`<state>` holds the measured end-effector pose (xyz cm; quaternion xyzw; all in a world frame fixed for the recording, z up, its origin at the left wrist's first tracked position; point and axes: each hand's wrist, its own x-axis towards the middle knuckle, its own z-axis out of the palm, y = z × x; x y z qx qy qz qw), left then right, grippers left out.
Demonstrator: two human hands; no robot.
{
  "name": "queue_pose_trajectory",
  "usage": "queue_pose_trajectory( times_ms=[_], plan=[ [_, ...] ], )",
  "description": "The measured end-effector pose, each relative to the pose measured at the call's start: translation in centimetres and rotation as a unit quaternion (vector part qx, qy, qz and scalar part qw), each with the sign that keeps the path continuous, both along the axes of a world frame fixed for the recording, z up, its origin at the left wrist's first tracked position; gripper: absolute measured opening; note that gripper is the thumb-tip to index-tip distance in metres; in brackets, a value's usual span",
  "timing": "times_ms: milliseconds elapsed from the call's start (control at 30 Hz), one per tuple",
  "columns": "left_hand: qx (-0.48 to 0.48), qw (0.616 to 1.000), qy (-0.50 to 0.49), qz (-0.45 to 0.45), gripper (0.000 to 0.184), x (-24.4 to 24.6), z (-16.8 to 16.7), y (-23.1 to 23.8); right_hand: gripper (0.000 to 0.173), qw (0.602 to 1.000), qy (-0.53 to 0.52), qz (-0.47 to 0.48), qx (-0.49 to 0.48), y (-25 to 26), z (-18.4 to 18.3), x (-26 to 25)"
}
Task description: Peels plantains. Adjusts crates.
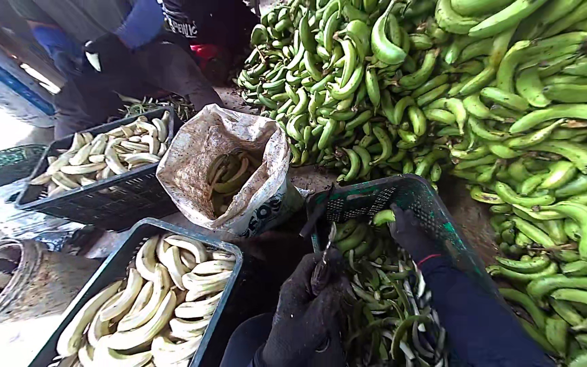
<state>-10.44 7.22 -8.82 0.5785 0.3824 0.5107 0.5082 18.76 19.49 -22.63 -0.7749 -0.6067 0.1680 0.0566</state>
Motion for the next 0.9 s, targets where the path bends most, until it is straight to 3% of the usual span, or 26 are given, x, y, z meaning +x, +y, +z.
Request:
queue_pose_trajectory(
  times_ms=[100,167,233,300,400,433,500,567,600,700,733,767,867,900],
  plan=[
    [0.011,1.000,-0.001,0.008,0.029,-0.1,-0.1,-0.4,0.054,0.990,0.030,0.003,0.136,-3.1,9.3,1.8],
    [0.023,1.000,-0.001,0.021,0.029,0.3,0.0,-0.4,0.051,0.974,0.107,0.016,0.197,-5.6,15.3,3.0],
    [0.044,0.999,0.006,0.023,0.033,1.3,0.4,-0.4,0.043,0.957,0.227,0.007,0.182,-8.6,19.6,3.2],
    [0.059,0.998,0.023,0.017,0.047,2.6,1.1,-0.1,0.038,0.902,0.419,-0.038,0.095,-11.4,22.0,1.9],
    [0.073,0.996,0.040,-0.024,0.072,4.9,1.9,-0.4,0.033,0.814,0.571,-0.101,-0.031,-16.0,22.6,-0.4],
    [0.075,0.996,0.034,-0.044,0.073,5.6,2.0,-0.7,0.033,0.802,0.586,-0.106,-0.050,-17.6,22.2,-1.0],
    [0.062,0.995,-0.010,-0.073,0.056,6.9,2.2,-1.5,0.038,0.756,0.648,-0.082,-0.042,-20.4,20.7,-1.3],
    [-0.002,0.994,-0.070,-0.078,0.043,7.9,2.7,-2.5,0.049,0.683,0.730,-0.013,0.038,-22.8,19.2,-0.9],
    [-0.040,0.993,-0.087,-0.070,0.040,8.4,3.0,-3.0,0.052,0.676,0.731,0.010,0.096,-23.8,18.7,-0.9],
    [-0.123,0.984,-0.118,-0.059,0.036,10.9,2.7,-4.6,0.049,0.763,0.592,-0.081,0.247,-25.2,17.0,-2.6],
    [-0.138,0.980,-0.121,-0.075,0.038,11.6,2.2,-5.2,0.050,0.763,0.570,-0.115,0.282,-25.3,16.1,-3.0],
    [-0.145,0.978,-0.116,-0.094,0.041,12.3,1.7,-5.8,0.048,0.738,0.576,-0.157,0.314,-25.2,15.6,-3.3],
    [-0.118,0.982,-0.042,-0.142,0.050,12.9,-0.4,-7.6,0.045,0.614,0.659,-0.234,0.366,-24.8,15.3,-2.1],
    [-0.091,0.983,-0.011,-0.158,0.052,12.6,-1.4,-8.3,0.043,0.594,0.670,-0.239,0.375,-24.9,15.1,-1.1]
  ],
)
